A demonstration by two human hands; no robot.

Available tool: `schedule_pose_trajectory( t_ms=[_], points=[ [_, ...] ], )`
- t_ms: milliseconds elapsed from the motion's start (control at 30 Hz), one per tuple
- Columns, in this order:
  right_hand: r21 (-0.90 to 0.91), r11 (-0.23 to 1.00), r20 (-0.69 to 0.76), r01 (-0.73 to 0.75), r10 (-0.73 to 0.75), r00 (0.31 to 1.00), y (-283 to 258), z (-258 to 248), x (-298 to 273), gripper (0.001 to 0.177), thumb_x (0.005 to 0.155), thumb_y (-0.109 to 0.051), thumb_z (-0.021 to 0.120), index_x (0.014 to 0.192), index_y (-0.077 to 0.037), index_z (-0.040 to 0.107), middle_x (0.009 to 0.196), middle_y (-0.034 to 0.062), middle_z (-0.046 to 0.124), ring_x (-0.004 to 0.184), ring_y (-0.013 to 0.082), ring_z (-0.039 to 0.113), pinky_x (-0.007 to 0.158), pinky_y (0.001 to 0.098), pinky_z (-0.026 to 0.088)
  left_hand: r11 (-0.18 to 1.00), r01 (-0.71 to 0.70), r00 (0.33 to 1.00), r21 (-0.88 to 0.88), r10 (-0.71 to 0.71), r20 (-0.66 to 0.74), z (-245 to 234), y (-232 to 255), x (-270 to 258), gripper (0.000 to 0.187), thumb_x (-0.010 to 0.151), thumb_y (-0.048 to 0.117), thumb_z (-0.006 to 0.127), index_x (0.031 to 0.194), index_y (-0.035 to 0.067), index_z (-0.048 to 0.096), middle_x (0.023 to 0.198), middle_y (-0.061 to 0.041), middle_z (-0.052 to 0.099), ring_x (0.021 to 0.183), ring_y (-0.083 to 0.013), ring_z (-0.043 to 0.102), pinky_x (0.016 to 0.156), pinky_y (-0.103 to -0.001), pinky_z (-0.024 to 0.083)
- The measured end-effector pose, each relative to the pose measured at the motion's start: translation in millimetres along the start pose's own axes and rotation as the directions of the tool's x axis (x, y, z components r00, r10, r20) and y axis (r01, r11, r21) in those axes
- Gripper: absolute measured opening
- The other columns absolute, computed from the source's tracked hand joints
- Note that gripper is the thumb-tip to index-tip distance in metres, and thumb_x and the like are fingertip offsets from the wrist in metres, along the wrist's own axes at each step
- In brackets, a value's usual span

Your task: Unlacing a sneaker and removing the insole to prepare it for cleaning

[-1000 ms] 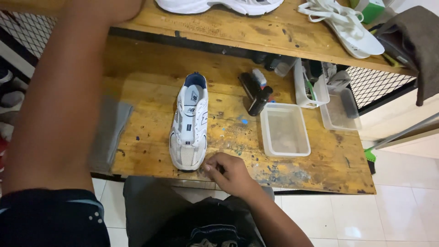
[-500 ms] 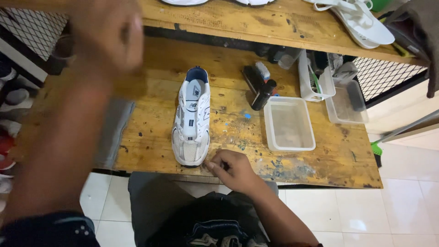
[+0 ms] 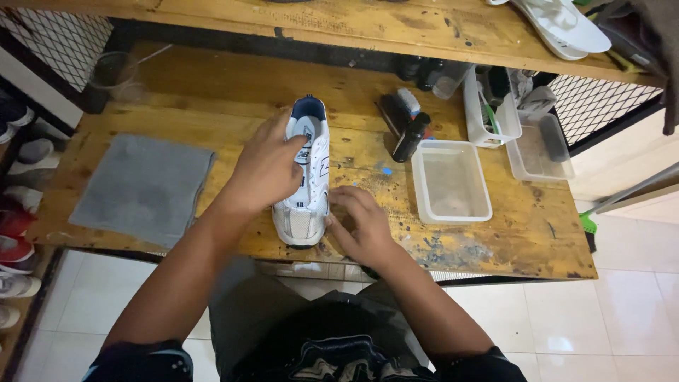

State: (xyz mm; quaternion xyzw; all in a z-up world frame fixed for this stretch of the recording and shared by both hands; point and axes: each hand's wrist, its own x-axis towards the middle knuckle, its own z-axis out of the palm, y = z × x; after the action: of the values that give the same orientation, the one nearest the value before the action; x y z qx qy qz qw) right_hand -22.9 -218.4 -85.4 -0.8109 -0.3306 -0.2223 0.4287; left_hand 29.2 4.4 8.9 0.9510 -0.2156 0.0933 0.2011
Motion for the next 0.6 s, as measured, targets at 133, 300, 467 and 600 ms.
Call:
schedule_pose_trajectory(
  t_ms=[133,300,467,600],
  points=[
    [-0.04,0.987,0.117,0.154,-0.149,0.982,-14,-11,5,0.044,0.094,-0.037,0.071,0.128,-0.011,0.065,0.129,0.0187,0.065,0.121,0.0399,0.061,0.098,0.0504,0.054,0.986,0.025,0.987,0.166,-0.051,0.151,-6,17,11,0.042,0.081,0.012,0.068,0.119,-0.006,0.074,0.157,-0.04,0.037,0.151,-0.0586,0.02,0.106,-0.078,0.03],
    [-0.136,0.95,0.173,0.281,-0.256,0.951,-18,-7,1,0.056,0.089,-0.047,0.074,0.135,-0.017,0.064,0.144,0.0104,0.06,0.124,0.0358,0.06,0.1,0.0459,0.053,0.998,0.026,0.99,0.057,-0.033,0.14,-3,9,14,0.035,0.086,0.01,0.066,0.118,-0.002,0.074,0.152,-0.035,0.043,0.15,-0.0564,0.022,0.107,-0.079,0.025],
    [-0.152,0.944,0.185,0.294,-0.265,0.946,-17,-6,2,0.06,0.088,-0.051,0.076,0.137,-0.019,0.065,0.148,0.0084,0.059,0.115,0.0324,0.065,0.094,0.0426,0.055,0.994,-0.106,0.994,-0.026,0.105,-0.027,7,-16,-3,0.017,0.097,0.018,0.064,0.111,0.01,0.068,0.114,-0.017,0.067,0.13,-0.0442,0.057,0.101,-0.064,0.039],
    [-0.142,0.951,0.199,0.275,-0.245,0.949,-17,-7,3,0.056,0.088,-0.037,0.079,0.138,-0.017,0.064,0.145,0.0116,0.059,0.108,0.033,0.067,0.087,0.0429,0.058,0.956,-0.229,0.967,-0.182,0.201,-0.158,-15,-6,-28,0.011,0.098,0.018,0.062,0.106,0.011,0.065,0.094,-0.01,0.066,0.106,-0.0363,0.066,0.092,-0.05,0.048]
  ],
)
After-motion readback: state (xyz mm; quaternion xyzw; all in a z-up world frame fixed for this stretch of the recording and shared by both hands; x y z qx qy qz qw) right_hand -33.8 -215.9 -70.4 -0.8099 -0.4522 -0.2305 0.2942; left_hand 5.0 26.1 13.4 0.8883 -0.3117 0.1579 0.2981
